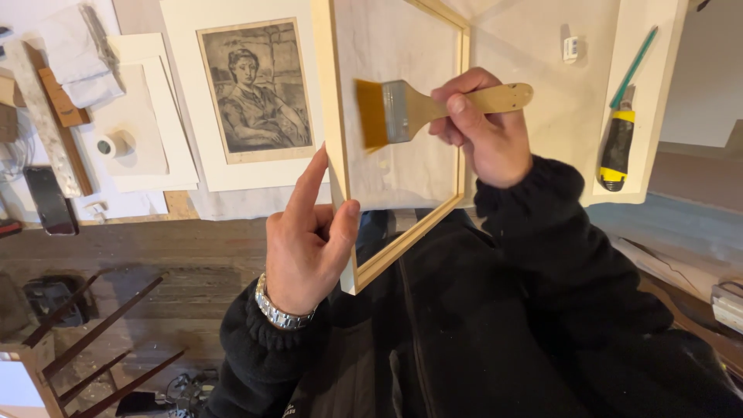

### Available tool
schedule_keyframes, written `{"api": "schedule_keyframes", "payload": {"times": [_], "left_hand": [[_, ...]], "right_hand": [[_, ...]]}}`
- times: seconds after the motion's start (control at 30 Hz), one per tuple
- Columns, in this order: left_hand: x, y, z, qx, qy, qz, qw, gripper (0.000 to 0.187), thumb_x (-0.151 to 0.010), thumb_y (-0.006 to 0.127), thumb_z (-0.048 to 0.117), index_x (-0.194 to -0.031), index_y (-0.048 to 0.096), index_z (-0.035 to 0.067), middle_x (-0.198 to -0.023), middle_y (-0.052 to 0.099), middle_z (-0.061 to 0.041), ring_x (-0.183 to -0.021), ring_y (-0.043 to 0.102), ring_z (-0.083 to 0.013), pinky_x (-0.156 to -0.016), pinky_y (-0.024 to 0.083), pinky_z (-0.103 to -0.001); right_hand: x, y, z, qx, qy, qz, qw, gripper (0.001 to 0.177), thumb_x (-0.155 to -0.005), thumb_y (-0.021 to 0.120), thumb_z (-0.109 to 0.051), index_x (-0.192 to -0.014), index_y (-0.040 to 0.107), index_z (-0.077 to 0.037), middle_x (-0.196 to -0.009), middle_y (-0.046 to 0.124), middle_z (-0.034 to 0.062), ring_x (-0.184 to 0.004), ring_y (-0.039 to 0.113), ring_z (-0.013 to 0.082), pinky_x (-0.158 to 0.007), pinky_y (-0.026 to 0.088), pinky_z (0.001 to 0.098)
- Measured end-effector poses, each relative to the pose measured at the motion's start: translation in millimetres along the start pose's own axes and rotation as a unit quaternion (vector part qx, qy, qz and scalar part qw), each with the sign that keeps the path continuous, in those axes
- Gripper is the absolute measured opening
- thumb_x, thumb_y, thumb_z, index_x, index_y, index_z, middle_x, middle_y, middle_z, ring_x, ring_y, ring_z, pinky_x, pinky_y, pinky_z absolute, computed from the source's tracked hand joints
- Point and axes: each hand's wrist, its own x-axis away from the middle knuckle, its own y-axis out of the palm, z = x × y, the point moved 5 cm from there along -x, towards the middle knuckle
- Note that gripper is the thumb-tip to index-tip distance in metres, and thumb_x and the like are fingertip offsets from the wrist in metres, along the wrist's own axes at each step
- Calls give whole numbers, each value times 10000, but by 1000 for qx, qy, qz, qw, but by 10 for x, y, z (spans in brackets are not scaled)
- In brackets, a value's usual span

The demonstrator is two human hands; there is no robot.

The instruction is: Cleaning a frame, placing artwork inside, and securing the backing board.

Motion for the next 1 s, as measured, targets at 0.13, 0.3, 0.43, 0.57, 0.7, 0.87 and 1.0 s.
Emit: {"api": "schedule_keyframes", "payload": {"times": [0.13, 0.3, 0.43, 0.57, 0.7, 0.87, 1.0], "left_hand": [[-8, -32, -64, 4, -6, 12, 1000, 656, -1001, 618, 149, -1587, 352, 23, -483, 588, -12, -414, 516, -52, -449, 398, -232], [22, -35, -94, 10, 0, 16, 1000, 650, -1001, 631, 148, -1583, 371, 26, -509, 595, -4, -434, 517, -49, -460, 410, -224], [-7, -20, -6, -8, -2, 18, 1000, 659, -981, 629, 141, -1577, 370, 31, -469, 576, -16, -397, 512, -51, -447, 408, -227], [31, 3, -43, 14, 4, 22, 1000, 659, -988, 630, 147, -1585, 374, 34, -499, 585, -9, -430, 515, -49, -478, 432, -224], [21, -68, -209, -7, -18, 30, 999, 642, -990, 637, 172, -1571, 396, 42, -475, 553, -15, -410, 484, -70, -451, 396, -254], [31, -144, -277, -19, -12, 36, 999, 645, -982, 631, 169, -1568, 394, 37, -504, 566, -15, -416, 491, -77, -459, 404, -262], [32, -146, -186, -38, 2, 41, 998, 627, -984, 653, 167, -1555, 428, 36, -527, 551, -25, -434, 492, -88, -485, 432, -266]], "right_hand": [[124, -1318, 580, 160, 58, 66, 983, 196, -1099, 612, -257, -1104, 644, -64, -875, 678, 29, -717, 622, 69, -578, 480, 213], [78, -1156, -453, 380, -58, 142, 912, 225, -1239, 606, -232, -1146, 611, -27, -925, 679, 52, -772, 623, 85, -673, 483, 235], [-490, -226, -730, 208, -150, 6, 967, 196, -1174, 600, -283, -1189, 627, -90, -897, 690, 56, -677, 638, 92, -501, 443, 192], [-603, -234, -272, 115, -49, -28, 992, 196, -1151, 622, -309, -1173, 651, -117, -886, 698, 39, -674, 601, 77, -575, 466, 233], [-316, -1631, 140, 480, -14, 110, 870, 236, -1149, 616, -251, -1075, 678, -35, -914, 704, 38, -752, 593, 65, -643, 484, 243], [-307, -2320, -446, 447, 148, 229, 852, 316, -1122, 623, -341, -1072, 726, -47, -811, 633, -3, -644, 533, 67, -569, 448, 239], [-685, -2837, -811, 624, 58, 168, 761, 332, -1105, 675, -337, -1108, 750, -14, -813, 663, 36, -670, 574, 109, -617, 471, 282]]}}
